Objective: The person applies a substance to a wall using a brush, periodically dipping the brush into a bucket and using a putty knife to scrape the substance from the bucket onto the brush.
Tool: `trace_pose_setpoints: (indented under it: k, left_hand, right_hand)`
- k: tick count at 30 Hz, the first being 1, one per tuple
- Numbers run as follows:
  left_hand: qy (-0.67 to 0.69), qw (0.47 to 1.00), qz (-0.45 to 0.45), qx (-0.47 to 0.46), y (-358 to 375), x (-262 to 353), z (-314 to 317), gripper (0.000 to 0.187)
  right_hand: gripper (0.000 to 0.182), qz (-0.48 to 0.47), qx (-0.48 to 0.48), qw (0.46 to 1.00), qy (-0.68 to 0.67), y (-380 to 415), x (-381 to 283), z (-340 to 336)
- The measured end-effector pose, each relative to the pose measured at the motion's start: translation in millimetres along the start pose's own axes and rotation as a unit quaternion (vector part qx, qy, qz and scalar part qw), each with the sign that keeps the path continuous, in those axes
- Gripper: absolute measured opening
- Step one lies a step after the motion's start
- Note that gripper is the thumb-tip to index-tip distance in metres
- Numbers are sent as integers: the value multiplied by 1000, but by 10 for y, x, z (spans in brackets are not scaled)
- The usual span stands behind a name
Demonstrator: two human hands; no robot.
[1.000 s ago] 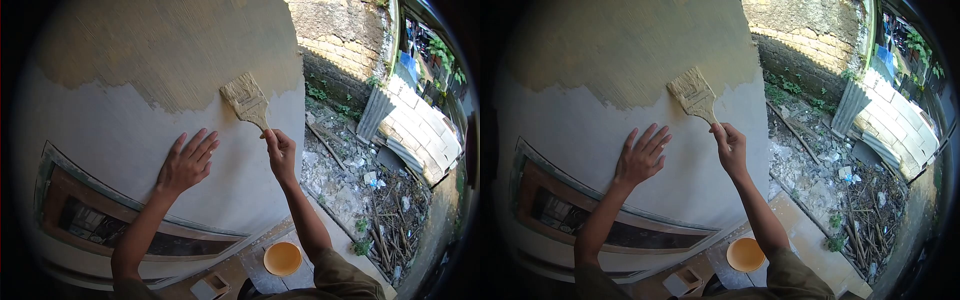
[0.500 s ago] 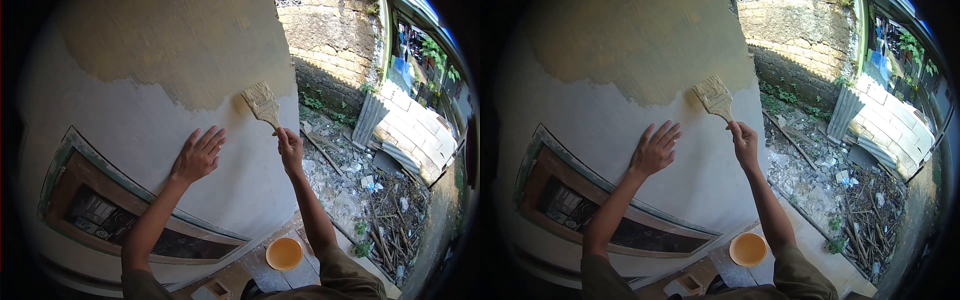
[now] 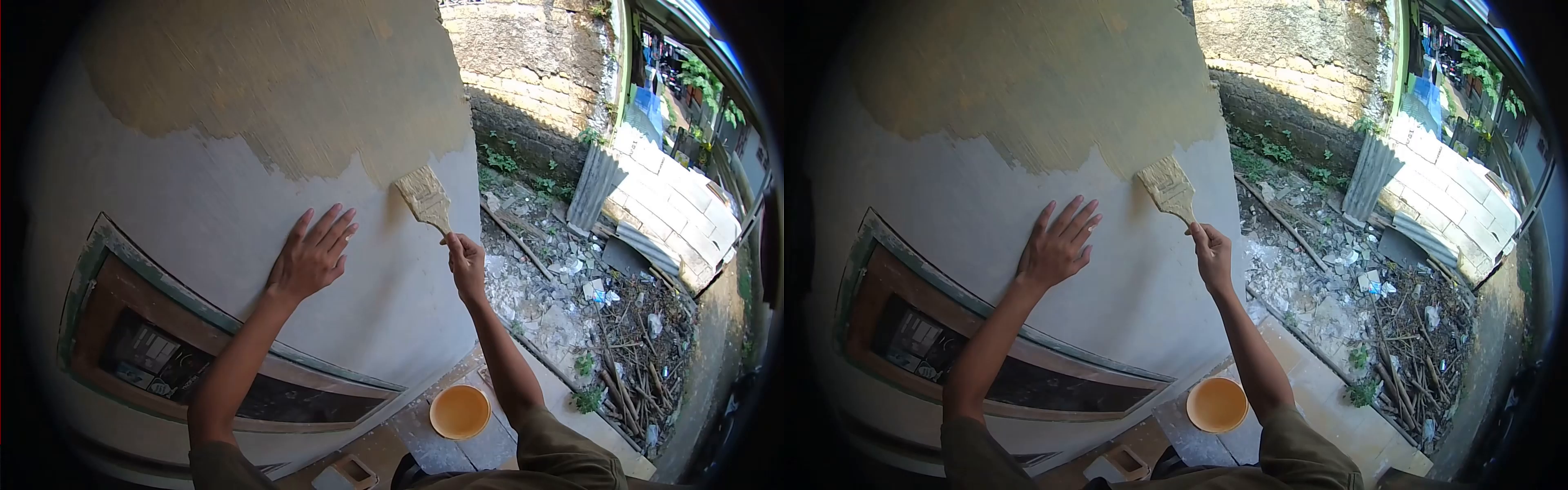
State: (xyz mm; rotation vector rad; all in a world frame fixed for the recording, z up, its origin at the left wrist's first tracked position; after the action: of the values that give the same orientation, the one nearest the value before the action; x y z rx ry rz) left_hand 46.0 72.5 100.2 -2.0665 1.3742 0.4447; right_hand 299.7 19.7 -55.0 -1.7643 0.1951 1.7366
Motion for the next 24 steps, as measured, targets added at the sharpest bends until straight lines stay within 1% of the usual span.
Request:
trace_pose_setpoints:
  k: [2, 3, 5, 9, 11, 12, 14, 17, 18, 19, 21, 24]
  left_hand:
    - [0, 1000, 0, -2, 17, 4, 5, 52]
    - [1, 1000, 1, -7, 22, 8, 2, 52]
    - [-4, 1000, -1, -1, 13, 11, -11, 53]
    - [-7, 1000, -2, -11, 13, 18, -22, 53]
    - [2, 1000, -1, -3, 10, 6, -10, 53]
    - [1, 1000, -3, -3, 16, 3, -2, 53]
    - [-1, 1000, 3, -3, 15, -2, 13, 52]
    - [3, 1000, 4, 1, 21, -4, 20, 52]
    - [4, 1000, 5, -2, 21, 3, 10, 52]
    - [1, 1000, 4, 0, 7, 4, -14, 51]
    - [0, 1000, 3, -1, 4, 15, -22, 51]
    - [2, 1000, 1, 1, 3, 9, -17, 52]
  right_hand:
    - [33, -43, -3, 999, -21, -85, -299, 102]
    - [33, -39, -3, 999, -23, -141, -476, 171]
    - [34, -67, -19, 996, -48, -231, -731, 302]
    - [34, -76, -19, 997, -24, -221, -546, 423]
    - [33, -41, -15, 999, 7, -27, -334, 327]
    - [33, -42, -17, 999, 7, 84, -227, 273]
    - [32, 24, -18, 1000, 5, 234, -52, 181]
    - [31, 7, 4, 1000, -30, 166, -227, 228]
    - [31, -23, 8, 999, -35, 76, -365, 267]
    - [31, -19, 8, 999, -36, -17, -526, 314]
    - [33, -61, -16, 997, -46, -144, -775, 394]
    - [34, -75, -15, 997, -11, -186, -710, 462]
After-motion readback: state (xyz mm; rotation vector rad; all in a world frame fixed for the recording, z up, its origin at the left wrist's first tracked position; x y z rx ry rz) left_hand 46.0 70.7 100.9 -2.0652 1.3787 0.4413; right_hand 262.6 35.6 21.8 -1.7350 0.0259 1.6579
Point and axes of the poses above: each hand's wrist, its own y-axis away from the middle knuckle, its own z-axis out of the palm, x = y × z, the point moved 1 cm from there along -y, towards the middle knuckle, and after that the axes turned 15 degrees about y, right-handed, at the moved point
